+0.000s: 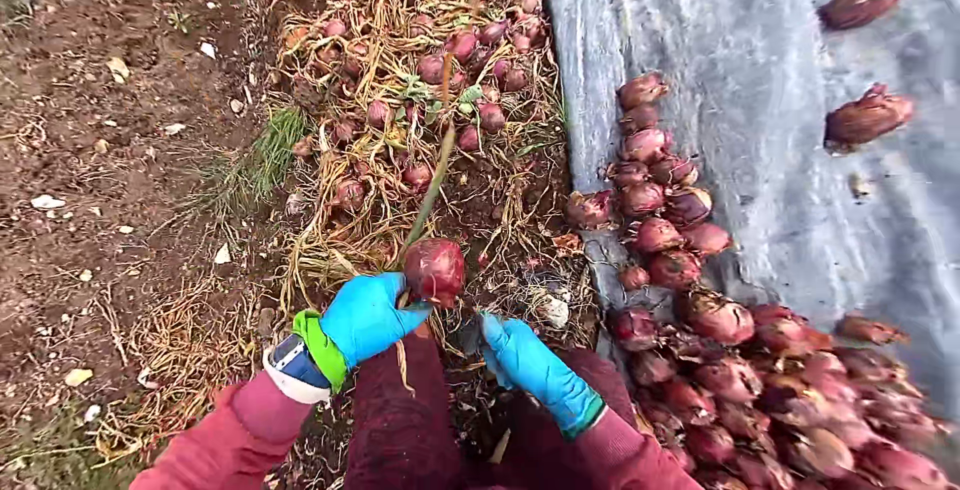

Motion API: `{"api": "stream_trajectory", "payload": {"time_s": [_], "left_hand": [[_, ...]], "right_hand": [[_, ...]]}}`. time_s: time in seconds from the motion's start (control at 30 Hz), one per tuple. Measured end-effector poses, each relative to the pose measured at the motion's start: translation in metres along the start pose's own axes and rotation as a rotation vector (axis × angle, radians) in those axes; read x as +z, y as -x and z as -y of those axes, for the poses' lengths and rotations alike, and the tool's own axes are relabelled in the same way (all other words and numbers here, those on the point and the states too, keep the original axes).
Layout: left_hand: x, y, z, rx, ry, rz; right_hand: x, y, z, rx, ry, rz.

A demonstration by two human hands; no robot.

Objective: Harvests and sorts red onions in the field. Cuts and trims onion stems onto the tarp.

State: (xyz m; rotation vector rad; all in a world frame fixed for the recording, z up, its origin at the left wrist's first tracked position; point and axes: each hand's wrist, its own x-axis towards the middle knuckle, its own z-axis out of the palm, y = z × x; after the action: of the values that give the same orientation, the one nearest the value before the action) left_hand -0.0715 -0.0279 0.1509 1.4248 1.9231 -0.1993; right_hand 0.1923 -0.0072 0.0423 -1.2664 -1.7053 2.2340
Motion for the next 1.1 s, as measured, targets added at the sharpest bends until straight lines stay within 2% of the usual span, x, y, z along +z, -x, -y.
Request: {"api": "stream_trajectory", "payload": {"time_s": [0.07,0.1,0.13,0.17,0.23,0.3,0.33,0.4,0.47,0.5,0.57,0.63,0.7,0.8,0.87,1.0,1.03,1.1], "left_hand": [[0.022,0.006,-0.054,0.186,-0.187,0.279],[0.034,0.008,-0.077,0.278,-0.245,0.369],[0.041,0.008,-0.091,0.347,-0.279,0.394],[0.042,0.004,-0.094,0.377,-0.295,0.349],[0.017,-0.011,-0.070,0.296,-0.247,0.155],[-0.022,-0.015,-0.008,0.091,-0.025,-0.066],[-0.035,-0.009,0.034,-0.035,0.116,-0.166],[-0.053,0.008,0.122,-0.328,0.182,-0.372],[-0.047,0.030,0.178,-0.568,-0.011,-0.448],[-0.031,0.039,0.183,-0.586,-0.052,-0.456],[0.023,0.039,0.167,-0.400,-0.046,-0.428],[0.083,0.008,0.150,-0.213,-0.019,-0.235],[0.127,-0.042,0.151,-0.110,-0.057,-0.080],[0.157,-0.088,0.168,-0.031,-0.069,0.002],[0.173,-0.081,0.186,-0.130,0.023,-0.013],[0.191,-0.048,0.212,-0.597,0.345,-0.005],[0.183,-0.044,0.213,-0.636,0.399,0.017],[0.152,-0.034,0.197,-0.557,0.446,0.020]], "right_hand": [[-0.004,0.022,-0.013,-0.040,0.036,0.027],[-0.004,0.035,-0.018,-0.065,0.004,-0.023],[-0.001,0.048,-0.026,-0.084,-0.063,-0.106],[0.002,0.061,-0.036,-0.111,-0.157,-0.231],[-0.004,0.076,-0.049,-0.208,-0.448,-0.517],[-0.017,0.084,-0.058,-0.218,-0.645,-0.693],[-0.018,0.087,-0.061,-0.195,-0.673,-0.726],[-0.010,0.084,-0.064,-0.138,-0.667,-0.702],[0.005,0.072,-0.063,-0.106,-0.606,-0.631],[0.013,0.063,-0.062,-0.085,-0.573,-0.600],[0.028,0.039,-0.060,-0.030,-0.510,-0.538],[0.040,0.020,-0.059,0.027,-0.440,-0.471],[0.045,0.006,-0.059,0.045,-0.381,-0.396],[0.040,-0.011,-0.055,0.062,-0.328,-0.312],[0.038,-0.021,-0.056,0.116,-0.344,-0.315],[0.041,-0.041,-0.057,0.228,-0.411,-0.353],[0.043,-0.045,-0.055,0.248,-0.411,-0.350],[0.045,-0.052,-0.050,0.274,-0.378,-0.280]]}}
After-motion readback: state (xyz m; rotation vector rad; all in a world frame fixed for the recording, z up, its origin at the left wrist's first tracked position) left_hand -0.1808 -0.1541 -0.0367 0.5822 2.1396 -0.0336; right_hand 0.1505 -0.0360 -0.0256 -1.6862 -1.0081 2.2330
